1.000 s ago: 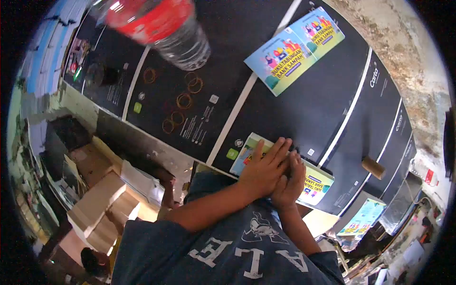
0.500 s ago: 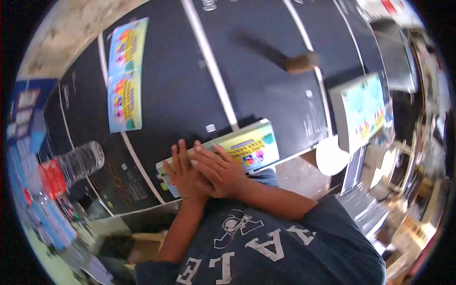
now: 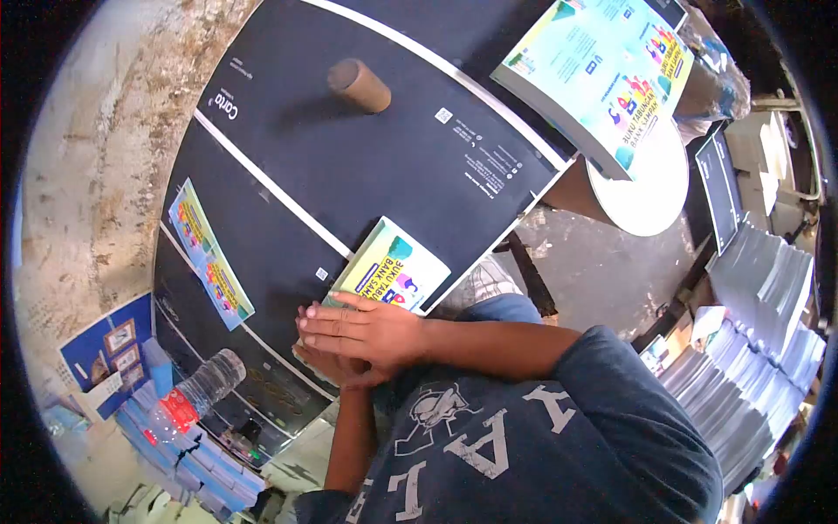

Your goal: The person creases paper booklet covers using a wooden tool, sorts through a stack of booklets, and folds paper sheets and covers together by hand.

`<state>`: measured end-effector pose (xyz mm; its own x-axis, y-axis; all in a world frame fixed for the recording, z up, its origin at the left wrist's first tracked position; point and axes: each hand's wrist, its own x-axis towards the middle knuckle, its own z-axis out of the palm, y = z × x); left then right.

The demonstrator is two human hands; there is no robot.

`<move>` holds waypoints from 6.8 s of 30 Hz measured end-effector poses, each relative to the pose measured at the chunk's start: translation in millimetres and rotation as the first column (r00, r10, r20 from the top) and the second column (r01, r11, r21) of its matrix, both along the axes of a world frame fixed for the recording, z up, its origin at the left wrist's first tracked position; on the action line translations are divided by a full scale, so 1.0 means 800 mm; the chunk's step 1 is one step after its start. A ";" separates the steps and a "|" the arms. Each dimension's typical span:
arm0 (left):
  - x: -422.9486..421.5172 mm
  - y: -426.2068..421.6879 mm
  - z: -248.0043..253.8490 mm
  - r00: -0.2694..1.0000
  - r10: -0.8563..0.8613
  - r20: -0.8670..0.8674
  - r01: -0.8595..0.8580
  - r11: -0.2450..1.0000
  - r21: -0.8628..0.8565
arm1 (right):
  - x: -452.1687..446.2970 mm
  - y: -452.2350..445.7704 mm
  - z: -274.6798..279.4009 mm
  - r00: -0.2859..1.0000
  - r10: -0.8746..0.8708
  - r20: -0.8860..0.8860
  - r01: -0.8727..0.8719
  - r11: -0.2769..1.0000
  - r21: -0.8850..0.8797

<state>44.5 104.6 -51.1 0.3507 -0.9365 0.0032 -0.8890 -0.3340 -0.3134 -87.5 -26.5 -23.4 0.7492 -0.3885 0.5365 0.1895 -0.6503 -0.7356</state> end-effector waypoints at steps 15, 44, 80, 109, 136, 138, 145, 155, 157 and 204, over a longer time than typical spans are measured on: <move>-0.013 -0.008 0.021 0.997 0.020 -0.080 -0.023 0.999 -0.044 | -0.065 -0.052 -0.002 0.997 0.073 -0.030 -0.068 0.986 0.152; -0.010 -0.016 0.046 0.899 -0.016 -0.438 -0.149 0.928 -0.341 | -0.056 0.024 0.072 0.953 -0.063 -0.298 0.246 0.734 0.633; 0.123 -0.042 0.027 0.431 -0.561 -0.707 0.526 0.793 -0.308 | 0.024 0.098 0.118 0.926 0.030 -0.375 0.091 0.950 0.299; 0.106 -0.074 0.109 0.586 -0.462 -0.665 0.608 0.794 -0.016 | -0.011 0.069 0.085 0.966 0.014 -0.260 0.116 0.869 0.480; 0.038 -0.126 0.147 0.771 -0.301 -0.562 0.565 0.730 0.384 | -0.088 -0.032 0.035 0.921 -0.089 0.378 -0.070 0.919 0.388; 0.039 -0.130 0.142 0.783 -0.308 -0.541 0.566 0.714 0.413 | -0.097 -0.033 0.017 0.935 -0.057 0.350 -0.074 0.934 0.348; 0.046 -0.121 0.138 0.776 -0.342 -0.530 0.593 0.683 0.427 | -0.111 -0.052 0.000 0.929 -0.163 0.331 0.014 0.912 0.409; 0.069 -0.107 0.127 0.723 -0.421 -0.547 0.630 0.726 0.275 | -0.063 -0.009 0.057 0.916 0.203 0.345 -0.301 0.917 0.260; 0.068 -0.108 0.123 0.724 -0.368 -0.584 0.605 0.746 0.280 | -0.047 0.000 0.081 0.897 0.227 0.379 -0.336 0.908 0.251; 0.107 -0.067 0.039 0.484 -0.502 -0.717 0.540 0.816 -0.207 | -0.010 0.075 0.114 0.896 -0.295 -0.334 0.434 0.413 0.800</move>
